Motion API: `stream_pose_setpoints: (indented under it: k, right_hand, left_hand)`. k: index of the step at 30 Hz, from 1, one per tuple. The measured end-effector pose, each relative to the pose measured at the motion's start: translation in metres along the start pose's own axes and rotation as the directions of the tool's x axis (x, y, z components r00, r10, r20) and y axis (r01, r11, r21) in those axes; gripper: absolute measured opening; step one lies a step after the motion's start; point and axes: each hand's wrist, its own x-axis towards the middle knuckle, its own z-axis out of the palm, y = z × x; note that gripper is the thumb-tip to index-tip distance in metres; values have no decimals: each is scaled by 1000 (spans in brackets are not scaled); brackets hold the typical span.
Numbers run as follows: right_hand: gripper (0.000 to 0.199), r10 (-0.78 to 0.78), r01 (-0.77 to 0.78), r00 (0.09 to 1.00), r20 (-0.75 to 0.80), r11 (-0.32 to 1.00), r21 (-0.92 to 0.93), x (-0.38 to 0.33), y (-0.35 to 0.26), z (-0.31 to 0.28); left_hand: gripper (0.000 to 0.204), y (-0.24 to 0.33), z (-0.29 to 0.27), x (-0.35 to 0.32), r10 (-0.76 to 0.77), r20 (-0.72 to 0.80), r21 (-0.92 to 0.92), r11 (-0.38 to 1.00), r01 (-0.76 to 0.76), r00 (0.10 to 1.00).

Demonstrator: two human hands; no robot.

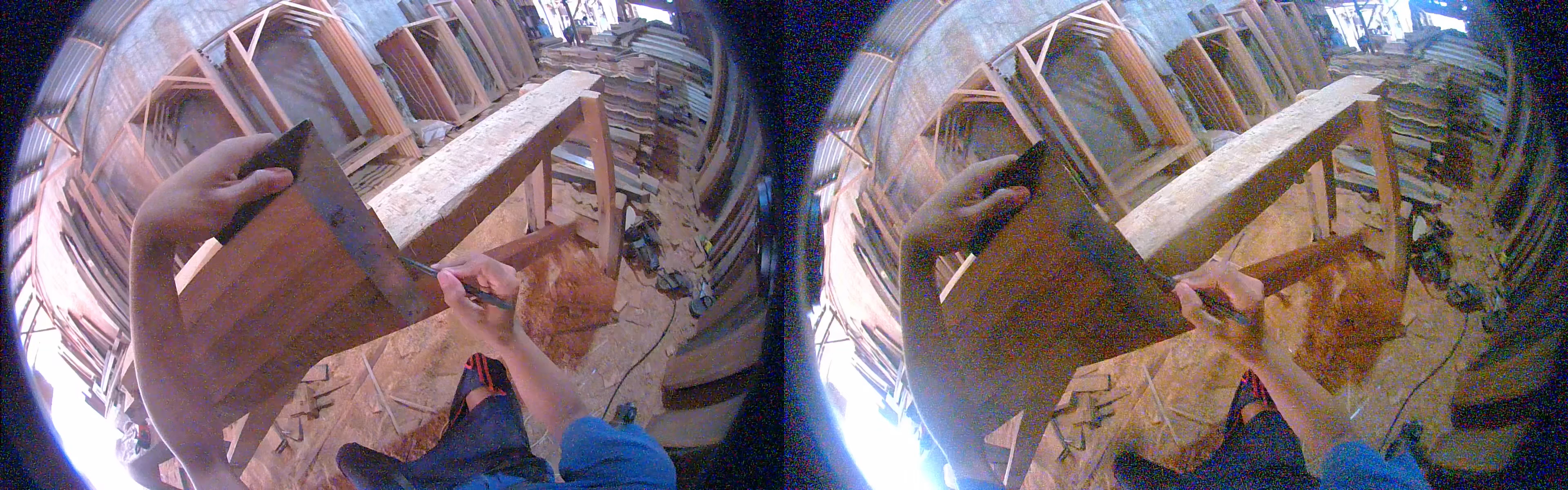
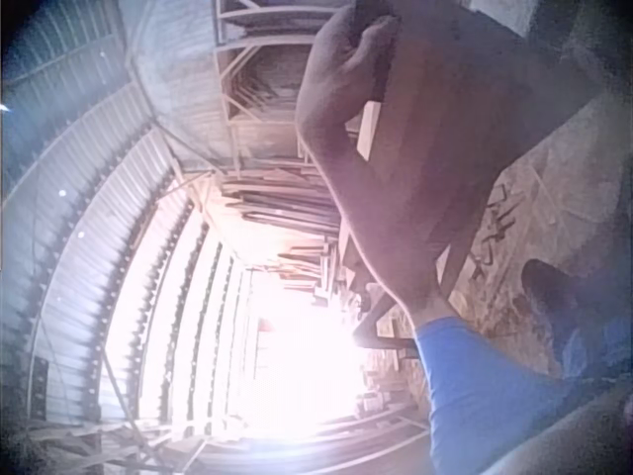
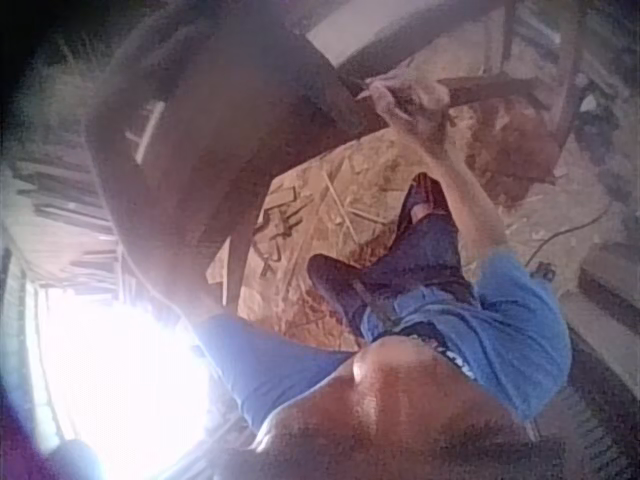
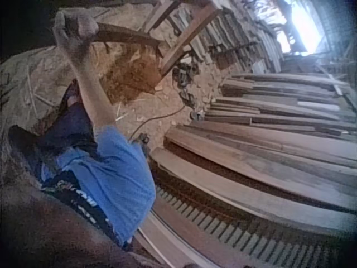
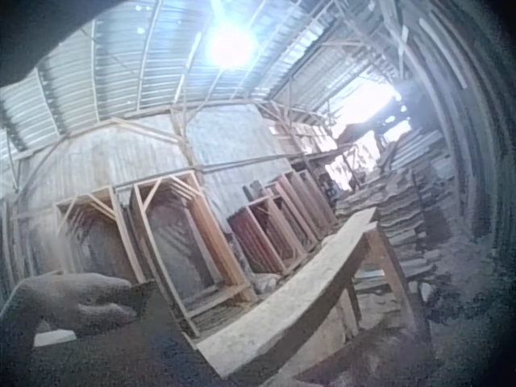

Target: The person uses a try square and pencil to mark measurement lines on a wooden plank. They repeatedly position the square, draw lines, and reposition the plank to mark multiple sections.

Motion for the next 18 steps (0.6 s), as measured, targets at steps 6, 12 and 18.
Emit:
stream_pose_setpoints:
  k: [6,12,18]
  right_hand:
    - [7,-57,62,992,-113,997,39,30,7,11]
    - [6,-202,203,975,-86,979,2,35,8,19]
    - [6,-83,83,995,-55,997,-2,16,-4,2]
  left_hand:
    - [30,-1,-5,9,13,20,84,996,-15,1000]
    - [39,-9,-5,13,78,12,42,996,-78,997]
    - [28,-6,-5,11,50,26,50,997,-51,998]
